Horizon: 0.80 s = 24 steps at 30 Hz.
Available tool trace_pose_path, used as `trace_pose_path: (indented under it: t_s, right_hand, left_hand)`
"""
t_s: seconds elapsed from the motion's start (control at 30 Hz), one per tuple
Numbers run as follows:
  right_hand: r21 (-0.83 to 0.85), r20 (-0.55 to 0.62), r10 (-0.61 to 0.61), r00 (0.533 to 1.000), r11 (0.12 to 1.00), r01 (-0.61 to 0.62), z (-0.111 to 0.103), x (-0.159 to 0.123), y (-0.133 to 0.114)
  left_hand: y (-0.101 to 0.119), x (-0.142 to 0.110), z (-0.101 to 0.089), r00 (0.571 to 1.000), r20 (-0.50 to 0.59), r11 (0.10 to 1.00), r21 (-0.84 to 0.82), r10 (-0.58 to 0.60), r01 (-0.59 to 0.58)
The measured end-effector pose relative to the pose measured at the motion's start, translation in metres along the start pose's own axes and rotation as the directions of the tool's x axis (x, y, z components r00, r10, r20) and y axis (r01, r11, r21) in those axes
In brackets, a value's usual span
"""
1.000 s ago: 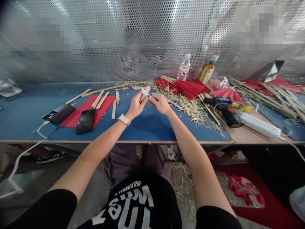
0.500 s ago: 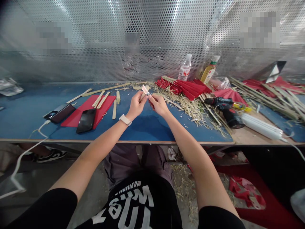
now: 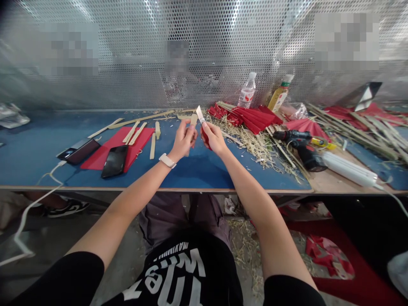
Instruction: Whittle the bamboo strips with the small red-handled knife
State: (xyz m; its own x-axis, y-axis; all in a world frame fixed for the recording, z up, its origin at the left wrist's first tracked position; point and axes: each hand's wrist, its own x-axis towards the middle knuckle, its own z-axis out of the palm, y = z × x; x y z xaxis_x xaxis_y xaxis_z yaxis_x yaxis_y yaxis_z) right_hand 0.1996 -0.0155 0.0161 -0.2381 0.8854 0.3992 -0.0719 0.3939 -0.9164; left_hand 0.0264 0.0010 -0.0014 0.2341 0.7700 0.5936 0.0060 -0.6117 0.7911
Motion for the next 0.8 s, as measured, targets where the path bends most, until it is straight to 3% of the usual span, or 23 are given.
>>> trace_pose_path:
  t_s: [0.1,0.27,0.4,0.63,0.8]
  right_hand:
    - [-0.072,0.017,-0.018,1.000,0.997,0.019,-0.009,-0.002,-0.006]
    - [-0.259,0.143,-0.048,0.989,0.962,0.084,-0.012,-0.007,-0.016]
    - [-0.349,0.198,-0.048,0.979,0.930,0.116,-0.012,-0.008,-0.020]
    - [-0.322,0.217,-0.052,0.975,0.939,0.122,-0.018,-0.007,-0.026]
    - [-0.262,0.239,0.010,0.971,0.963,0.055,-0.021,-0.005,-0.024]
  left_hand:
    - [0.005,0.003,-0.006,1.000,0.002,0.999,-0.031,0.013,-0.013]
    - [0.008,0.006,-0.012,1.000,0.007,1.000,-0.020,0.018,-0.018]
    - [0.004,0.006,-0.012,0.996,-0.012,0.996,-0.013,0.089,-0.089]
    - [-0.003,0.000,-0.010,0.998,0.044,0.998,0.042,0.039,-0.041]
    - [-0.011,0.000,-0.011,0.994,0.103,0.997,0.064,0.041,-0.048]
